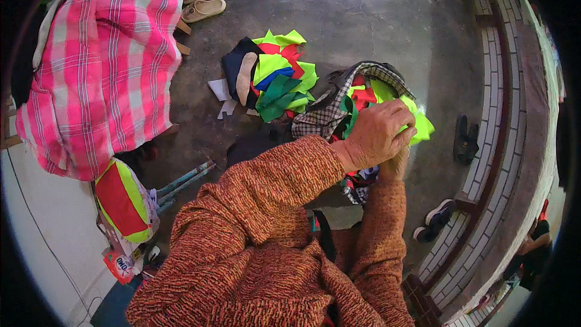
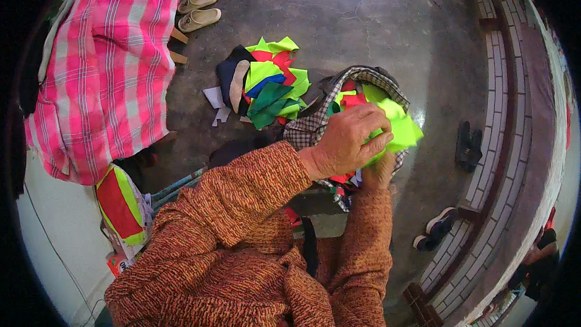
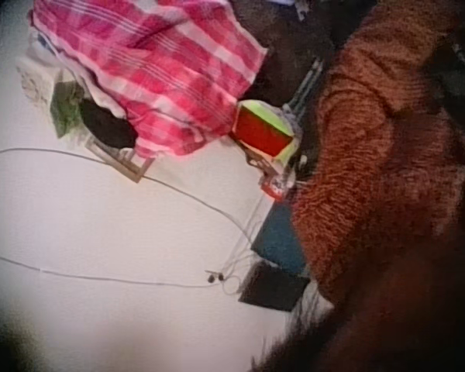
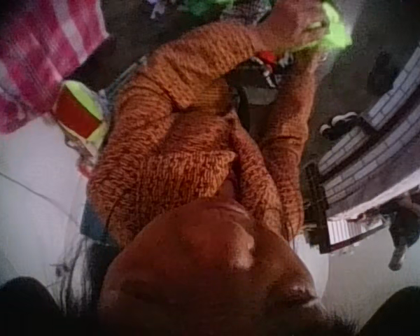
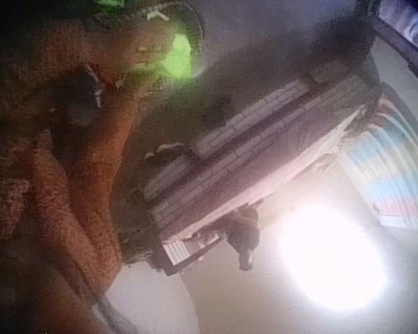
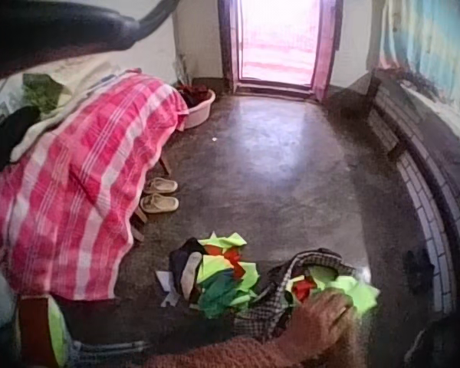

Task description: The person sits on the floor and sorts through a pile of colorful fabric scraps inside a checkered bag. They pick up individual pieces of fabric, unfold them, and place them into a separate pile on the floor to the left.

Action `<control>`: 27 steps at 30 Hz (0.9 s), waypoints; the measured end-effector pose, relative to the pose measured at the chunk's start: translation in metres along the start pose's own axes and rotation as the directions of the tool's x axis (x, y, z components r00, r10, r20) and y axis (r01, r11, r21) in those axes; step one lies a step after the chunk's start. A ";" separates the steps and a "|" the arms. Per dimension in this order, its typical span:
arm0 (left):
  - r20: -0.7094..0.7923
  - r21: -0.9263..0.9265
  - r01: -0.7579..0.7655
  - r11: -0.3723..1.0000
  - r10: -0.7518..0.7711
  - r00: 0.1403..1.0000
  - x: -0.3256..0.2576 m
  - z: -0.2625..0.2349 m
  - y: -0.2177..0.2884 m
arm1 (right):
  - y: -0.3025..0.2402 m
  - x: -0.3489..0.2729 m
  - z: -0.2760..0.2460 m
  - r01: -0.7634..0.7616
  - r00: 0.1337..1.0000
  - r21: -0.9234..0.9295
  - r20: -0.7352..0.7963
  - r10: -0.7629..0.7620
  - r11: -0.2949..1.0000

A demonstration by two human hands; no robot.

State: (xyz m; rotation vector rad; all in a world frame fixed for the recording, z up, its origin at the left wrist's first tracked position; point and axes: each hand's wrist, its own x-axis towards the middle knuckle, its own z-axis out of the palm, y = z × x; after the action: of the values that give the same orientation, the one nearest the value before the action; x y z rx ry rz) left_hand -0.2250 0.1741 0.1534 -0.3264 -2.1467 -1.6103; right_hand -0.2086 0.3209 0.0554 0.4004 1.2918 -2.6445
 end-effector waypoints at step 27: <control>-0.160 -0.322 0.346 0.881 -0.411 0.897 0.036 -0.030 -0.022 | 0.112 -0.001 -0.059 -0.070 0.995 -0.861 -0.098 0.028 -0.504</control>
State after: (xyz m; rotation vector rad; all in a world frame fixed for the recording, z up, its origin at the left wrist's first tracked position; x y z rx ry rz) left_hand -0.2602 0.1369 0.1590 0.2080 -1.8841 -2.0738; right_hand -0.1680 0.2991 -0.0626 0.0703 2.7385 -0.1699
